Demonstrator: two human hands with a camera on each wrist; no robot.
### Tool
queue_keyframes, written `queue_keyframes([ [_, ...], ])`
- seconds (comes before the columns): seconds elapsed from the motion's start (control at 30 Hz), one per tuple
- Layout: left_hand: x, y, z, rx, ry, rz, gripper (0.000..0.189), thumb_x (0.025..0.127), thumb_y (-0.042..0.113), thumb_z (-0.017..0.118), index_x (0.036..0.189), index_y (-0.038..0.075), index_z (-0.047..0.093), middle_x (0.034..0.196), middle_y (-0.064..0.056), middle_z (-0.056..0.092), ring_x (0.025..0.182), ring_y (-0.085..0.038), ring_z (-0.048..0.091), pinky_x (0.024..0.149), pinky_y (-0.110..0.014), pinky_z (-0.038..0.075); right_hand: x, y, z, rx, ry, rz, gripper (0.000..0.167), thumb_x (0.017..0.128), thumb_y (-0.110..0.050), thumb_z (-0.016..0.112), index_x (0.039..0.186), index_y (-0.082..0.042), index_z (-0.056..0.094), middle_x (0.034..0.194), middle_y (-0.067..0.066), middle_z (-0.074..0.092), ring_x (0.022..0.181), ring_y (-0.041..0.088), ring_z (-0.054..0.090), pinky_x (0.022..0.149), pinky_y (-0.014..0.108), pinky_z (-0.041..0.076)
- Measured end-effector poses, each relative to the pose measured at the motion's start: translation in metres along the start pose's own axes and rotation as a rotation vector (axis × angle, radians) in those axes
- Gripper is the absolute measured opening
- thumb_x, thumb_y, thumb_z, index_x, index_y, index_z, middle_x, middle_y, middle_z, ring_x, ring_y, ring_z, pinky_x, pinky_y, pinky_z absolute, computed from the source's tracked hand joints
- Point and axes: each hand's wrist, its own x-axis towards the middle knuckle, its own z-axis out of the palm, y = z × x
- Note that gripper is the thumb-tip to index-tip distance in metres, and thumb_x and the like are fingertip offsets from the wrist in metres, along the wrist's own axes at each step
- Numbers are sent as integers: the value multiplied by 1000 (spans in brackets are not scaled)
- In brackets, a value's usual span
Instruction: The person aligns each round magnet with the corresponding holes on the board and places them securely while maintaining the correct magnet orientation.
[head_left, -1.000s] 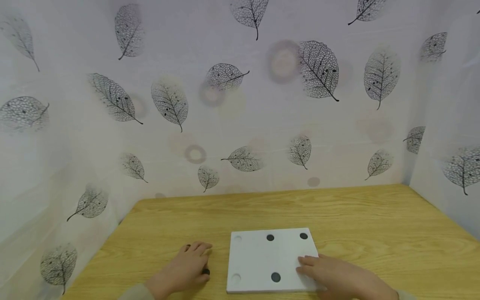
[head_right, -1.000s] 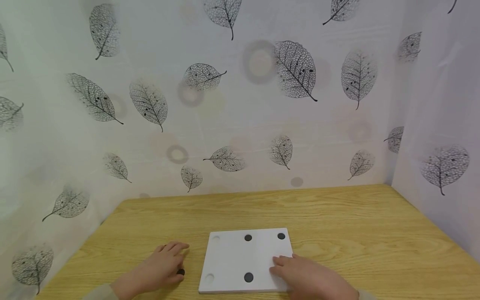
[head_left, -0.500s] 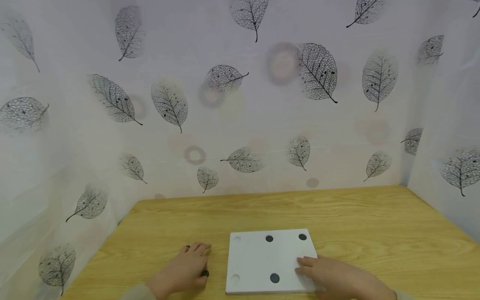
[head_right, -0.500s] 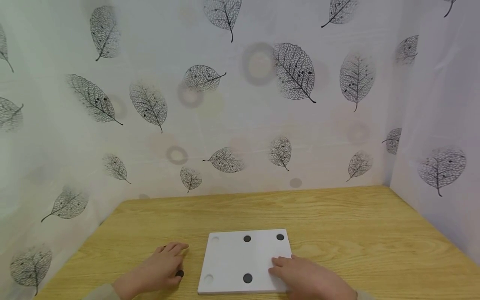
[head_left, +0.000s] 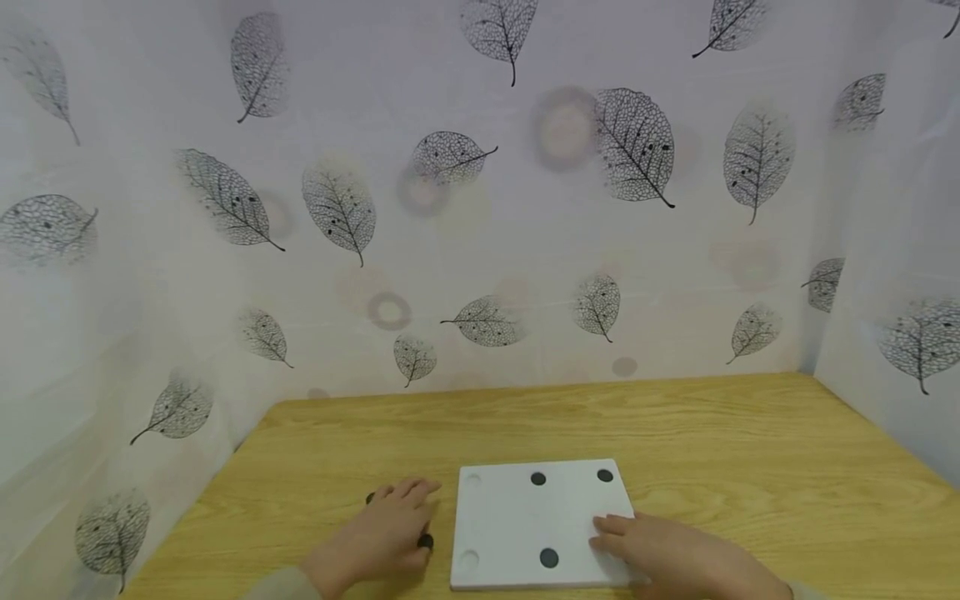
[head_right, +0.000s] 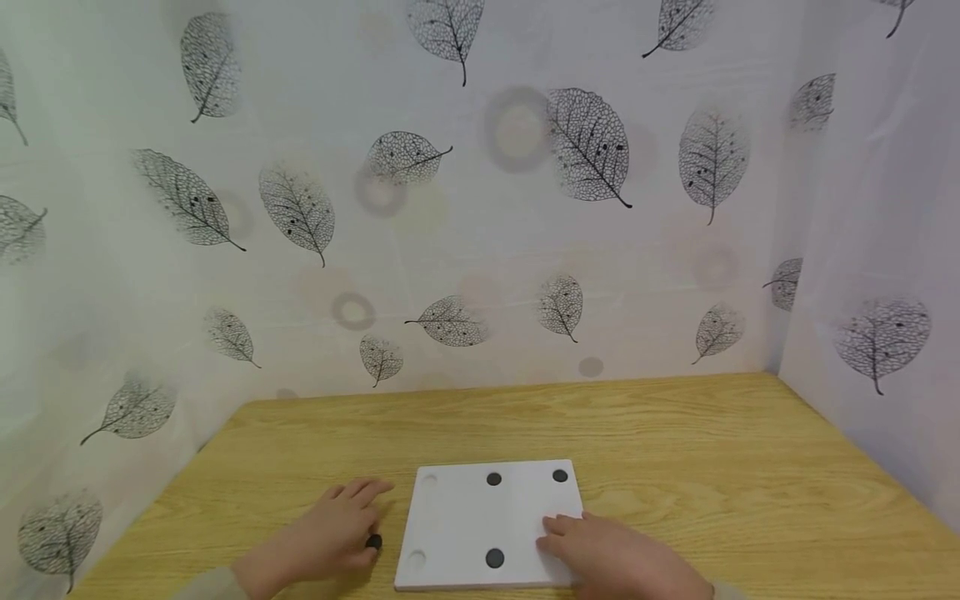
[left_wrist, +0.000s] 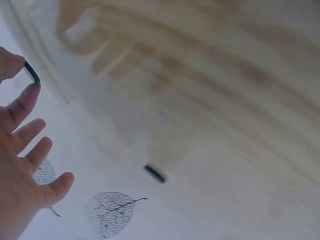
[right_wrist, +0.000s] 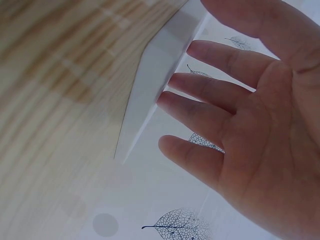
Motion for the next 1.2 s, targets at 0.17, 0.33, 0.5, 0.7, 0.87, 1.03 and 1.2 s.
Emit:
queue_keyframes([
  [0.17, 10, 8, -4, 42, 61, 55, 20, 75, 29, 64, 65, 19, 49, 127, -9, 43, 118, -28, 36, 82, -52, 39, 0, 0, 1, 8, 0, 6, 45, 76, -27, 68, 119, -25, 54, 127, -5, 47, 111, 20, 48, 87, 40, 42],
  [0.33, 19, 21, -5, 109, 62, 117, 23, 74, 31, 64, 62, 18, 48, 127, -7, 45, 117, -25, 38, 82, -45, 41, -1, 0, 1, 6, 1, 3, 45, 77, -27, 67, 120, -24, 54, 127, -4, 47, 111, 20, 48, 88, 40, 42],
  [0.5, 25, 33, -8, 96, -20, 119, 21, 75, 30, 64, 64, 19, 51, 130, -2, 42, 119, -21, 35, 85, -45, 40, -1, -1, 1, -11, 8, 11, 49, 78, -23, 66, 125, -19, 50, 128, -4, 46, 111, 22, 47, 88, 39, 42],
  [0.7, 29, 39, -11, 49, -75, 118, 19, 77, 29, 65, 65, 20, 53, 132, 1, 40, 121, -19, 33, 89, -47, 38, -2, -2, 0, -31, 16, 5, 49, 78, -22, 66, 124, -18, 51, 127, -4, 46, 111, 22, 48, 88, 38, 42],
  [0.87, 30, 41, -11, 71, -75, 137, 16, 77, 32, 65, 71, 19, 59, 131, 3, 41, 120, -20, 34, 91, -45, 38, -2, -1, 1, -39, 23, -14, 49, 78, -24, 66, 124, -18, 51, 127, -3, 46, 110, 21, 48, 88, 38, 42],
  [1.03, 30, 42, -11, 100, -62, 162, 15, 76, 33, 66, 73, 19, 61, 130, 4, 43, 119, -20, 35, 91, -43, 37, -1, 0, 2, -8, 9, 0, 46, 77, -25, 67, 121, -22, 53, 127, -4, 47, 111, 21, 48, 88, 40, 42],
  [1.2, 30, 43, -12, 104, -93, 167, 16, 75, 35, 68, 73, 20, 63, 129, 5, 43, 118, -19, 35, 90, -43, 37, 0, 0, 2, 13, -1, 16, 44, 77, -23, 67, 119, -25, 54, 127, -5, 47, 111, 22, 48, 87, 41, 42],
])
